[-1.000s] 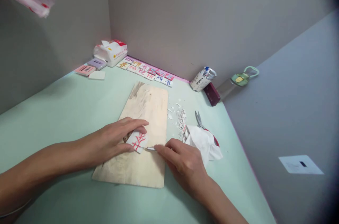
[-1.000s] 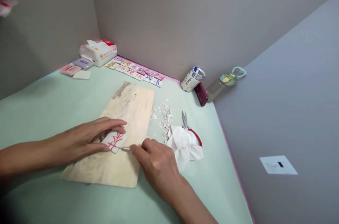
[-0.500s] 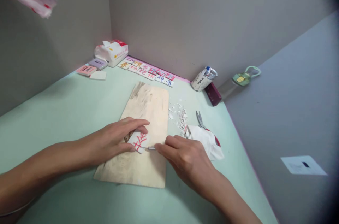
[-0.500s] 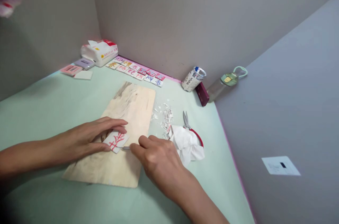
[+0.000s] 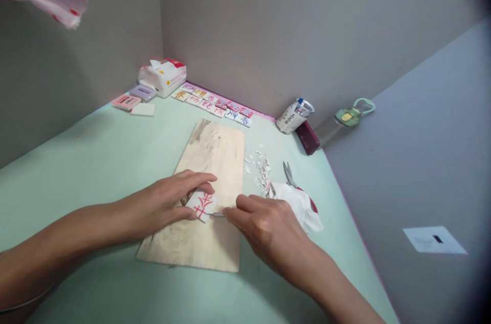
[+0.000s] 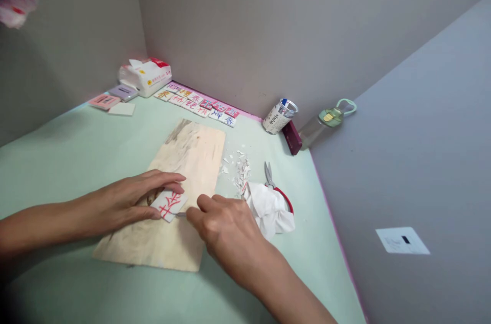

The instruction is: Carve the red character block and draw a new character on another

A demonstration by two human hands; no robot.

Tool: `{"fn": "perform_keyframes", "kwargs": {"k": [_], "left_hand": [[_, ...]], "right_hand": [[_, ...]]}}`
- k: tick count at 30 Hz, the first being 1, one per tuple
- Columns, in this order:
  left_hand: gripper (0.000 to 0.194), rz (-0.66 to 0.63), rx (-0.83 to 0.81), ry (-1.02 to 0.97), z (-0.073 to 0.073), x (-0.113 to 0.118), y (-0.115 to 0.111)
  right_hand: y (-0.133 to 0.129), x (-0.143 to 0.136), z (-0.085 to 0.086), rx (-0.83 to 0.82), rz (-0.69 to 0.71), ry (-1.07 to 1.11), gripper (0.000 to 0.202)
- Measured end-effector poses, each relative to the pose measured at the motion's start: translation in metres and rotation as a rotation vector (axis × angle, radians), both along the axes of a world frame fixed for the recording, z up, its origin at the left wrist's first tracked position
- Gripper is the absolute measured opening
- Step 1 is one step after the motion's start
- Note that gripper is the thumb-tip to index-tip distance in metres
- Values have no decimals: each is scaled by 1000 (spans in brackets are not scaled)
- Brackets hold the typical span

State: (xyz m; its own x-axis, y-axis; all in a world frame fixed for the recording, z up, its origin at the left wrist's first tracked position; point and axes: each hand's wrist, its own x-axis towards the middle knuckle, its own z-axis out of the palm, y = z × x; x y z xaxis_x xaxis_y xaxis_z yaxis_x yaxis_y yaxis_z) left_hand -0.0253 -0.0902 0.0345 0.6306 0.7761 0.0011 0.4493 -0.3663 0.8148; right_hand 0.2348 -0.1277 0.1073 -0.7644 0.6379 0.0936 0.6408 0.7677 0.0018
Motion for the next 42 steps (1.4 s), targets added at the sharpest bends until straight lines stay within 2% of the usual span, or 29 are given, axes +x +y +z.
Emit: {"fn": "perform_keyframes", "kwargs": {"k": [3,6,12,15,18,21,29,42], "left_hand": [[58,3,1,-8,0,0,0],[59,10,0,-9,0,0,0],[61,12,0,-14,2,0,1],[62,15,-2,-14,2,0,1],[61,26,-11,-8,2,0,1],[61,37,-22,-5,1,-1,0],[61,41,-22,-21,2,1,0],[60,40,-5,-21,1,0,0]], "right_hand": [[-16,-2,-13,211,36,103,24],[-32,-5,-21,375,71,92,27],[-46,-9,-24,517,109,29,26],[-41,-7,-30,486,48,132,27],[-34,-3,-36,372,-28,260,30],[-30,-1,-36,278,-78,263,34],[-41,-10,-20,424,29,143,27],[-36,-6,-25,393,-5,204,30]]}}
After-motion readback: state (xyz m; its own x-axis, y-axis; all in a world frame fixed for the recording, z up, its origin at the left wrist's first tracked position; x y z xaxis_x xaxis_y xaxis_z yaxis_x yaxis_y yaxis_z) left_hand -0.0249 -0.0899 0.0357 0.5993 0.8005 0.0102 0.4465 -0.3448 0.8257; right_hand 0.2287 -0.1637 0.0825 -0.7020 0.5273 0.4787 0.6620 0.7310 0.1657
